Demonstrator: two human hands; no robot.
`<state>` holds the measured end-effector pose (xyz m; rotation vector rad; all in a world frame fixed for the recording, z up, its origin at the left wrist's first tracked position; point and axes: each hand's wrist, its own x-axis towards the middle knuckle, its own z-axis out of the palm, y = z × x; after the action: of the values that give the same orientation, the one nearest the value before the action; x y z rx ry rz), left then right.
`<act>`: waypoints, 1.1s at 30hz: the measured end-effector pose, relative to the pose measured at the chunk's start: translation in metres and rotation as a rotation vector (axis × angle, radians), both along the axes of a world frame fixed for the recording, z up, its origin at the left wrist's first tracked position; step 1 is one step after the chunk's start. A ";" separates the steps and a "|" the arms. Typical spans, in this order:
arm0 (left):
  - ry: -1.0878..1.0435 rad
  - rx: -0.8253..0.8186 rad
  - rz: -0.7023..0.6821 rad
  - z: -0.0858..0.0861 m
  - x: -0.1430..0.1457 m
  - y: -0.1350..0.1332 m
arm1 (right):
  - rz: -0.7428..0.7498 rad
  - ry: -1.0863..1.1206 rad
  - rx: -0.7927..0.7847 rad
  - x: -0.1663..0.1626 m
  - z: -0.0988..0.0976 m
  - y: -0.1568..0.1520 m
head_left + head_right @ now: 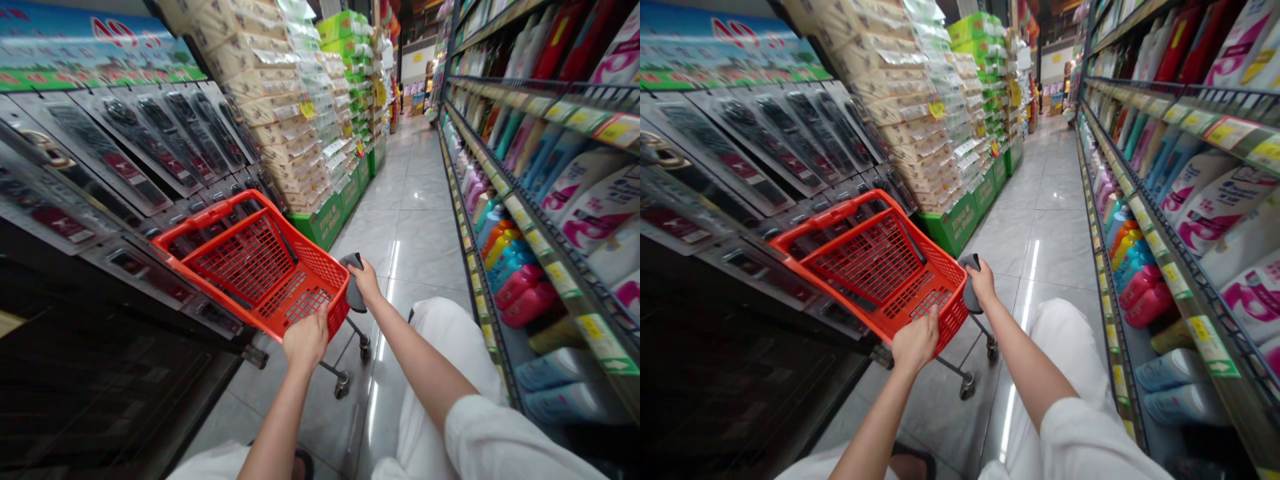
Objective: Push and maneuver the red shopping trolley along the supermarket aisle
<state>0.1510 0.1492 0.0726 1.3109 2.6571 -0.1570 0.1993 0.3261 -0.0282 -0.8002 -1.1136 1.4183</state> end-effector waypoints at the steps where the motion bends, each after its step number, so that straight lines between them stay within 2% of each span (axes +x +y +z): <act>1: 0.003 0.001 0.001 0.000 0.001 0.002 | 0.030 -0.008 0.012 0.002 0.001 0.004; 5: 0.009 0.003 0.021 0.001 0.004 0.008 | -0.025 -0.104 0.116 0.011 -0.006 -0.011; 9: 0.027 0.019 0.046 -0.002 0.006 0.012 | -0.161 -0.192 0.155 0.019 -0.022 -0.065; 12: 0.046 0.025 0.041 -0.004 0.006 0.015 | -0.112 -0.192 0.187 0.020 -0.035 -0.110; 15: 0.064 0.021 0.012 -0.004 0.006 0.017 | -0.031 -0.119 0.119 0.022 -0.049 -0.130; 17: 0.053 0.010 -0.018 -0.001 0.005 0.017 | -0.076 -0.074 -0.008 0.024 -0.056 -0.122; 21: 0.036 -0.039 -0.169 0.008 -0.007 0.013 | -0.293 -0.060 -0.233 0.026 -0.060 -0.078; 23: 0.054 -0.065 -0.283 0.011 -0.017 0.012 | -0.310 -0.083 -0.180 0.023 -0.058 -0.059; 25: 0.024 -0.081 -0.372 0.011 -0.025 0.013 | -0.221 -0.111 0.012 0.016 -0.061 -0.049; 27: -0.048 -0.071 -0.411 0.008 -0.030 0.015 | -0.114 -0.136 0.188 0.007 -0.071 -0.049; 28: -0.080 -0.059 -0.416 0.006 -0.031 0.016 | -0.081 -0.146 0.223 0.003 -0.079 -0.051; 31: -0.115 -0.041 -0.400 0.001 -0.032 0.017 | -0.087 -0.171 0.151 -0.009 -0.102 -0.060; 33: -0.114 -0.050 -0.387 -0.001 -0.031 0.016 | -0.111 -0.173 0.116 -0.013 -0.104 -0.062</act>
<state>0.1198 0.1652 0.0718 1.7468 2.2660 -0.1895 0.1866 0.2637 -0.1325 -0.9001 -1.2520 1.1988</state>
